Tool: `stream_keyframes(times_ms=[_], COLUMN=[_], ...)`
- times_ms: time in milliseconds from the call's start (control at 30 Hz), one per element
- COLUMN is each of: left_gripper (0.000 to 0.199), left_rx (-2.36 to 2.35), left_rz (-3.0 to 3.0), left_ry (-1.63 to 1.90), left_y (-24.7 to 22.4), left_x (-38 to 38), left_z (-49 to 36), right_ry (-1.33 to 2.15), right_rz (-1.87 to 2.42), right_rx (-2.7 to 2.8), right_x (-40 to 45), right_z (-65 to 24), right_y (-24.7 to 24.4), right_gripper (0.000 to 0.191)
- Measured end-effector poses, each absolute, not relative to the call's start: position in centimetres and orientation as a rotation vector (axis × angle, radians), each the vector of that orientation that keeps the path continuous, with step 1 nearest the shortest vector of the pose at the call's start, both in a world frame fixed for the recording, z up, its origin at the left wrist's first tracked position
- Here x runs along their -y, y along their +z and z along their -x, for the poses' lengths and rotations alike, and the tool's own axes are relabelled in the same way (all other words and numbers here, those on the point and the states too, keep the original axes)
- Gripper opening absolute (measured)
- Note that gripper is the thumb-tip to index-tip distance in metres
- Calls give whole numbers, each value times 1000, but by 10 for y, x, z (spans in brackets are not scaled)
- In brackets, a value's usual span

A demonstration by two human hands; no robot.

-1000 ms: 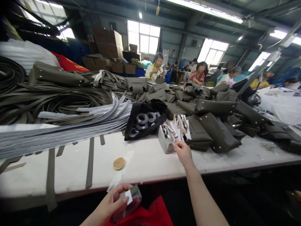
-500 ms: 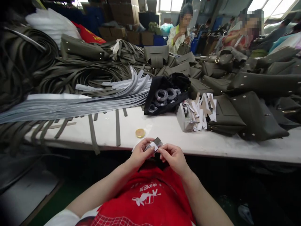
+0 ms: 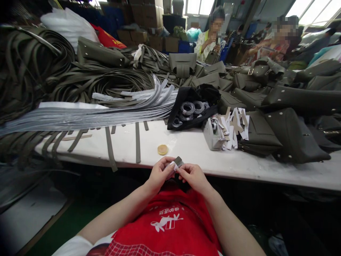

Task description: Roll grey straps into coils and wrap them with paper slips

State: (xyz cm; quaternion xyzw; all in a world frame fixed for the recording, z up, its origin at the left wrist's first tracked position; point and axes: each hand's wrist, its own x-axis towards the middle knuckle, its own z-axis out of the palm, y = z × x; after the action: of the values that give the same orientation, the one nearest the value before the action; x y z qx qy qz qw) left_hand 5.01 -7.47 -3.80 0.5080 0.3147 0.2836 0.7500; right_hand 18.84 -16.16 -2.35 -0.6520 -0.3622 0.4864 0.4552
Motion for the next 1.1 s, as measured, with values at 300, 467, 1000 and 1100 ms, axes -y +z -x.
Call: stream_keyframes(times_ms=[300,467,1000,1100], left_gripper=[21,29,57,60], left_rx=[-658,-532,-1140,-1049], left_rz=[-1640,-1906,-2321,-2387], left_ry=[942,972,733,926], left_y=[-38,-30,10,41], left_x=[86,73,-160,-160], left_z=[-45,-51,-189,-191], right_ry=[994,994,-515,-301], right_rz=[1590,1269,2068,2155], right_rx=[954,870,1411,1523], right_x=[150,143,-63,-101], right_z=[-174,-181,-363,-378], right_y=[-25,-18,0,-15], right_gripper=[29,34,38,40])
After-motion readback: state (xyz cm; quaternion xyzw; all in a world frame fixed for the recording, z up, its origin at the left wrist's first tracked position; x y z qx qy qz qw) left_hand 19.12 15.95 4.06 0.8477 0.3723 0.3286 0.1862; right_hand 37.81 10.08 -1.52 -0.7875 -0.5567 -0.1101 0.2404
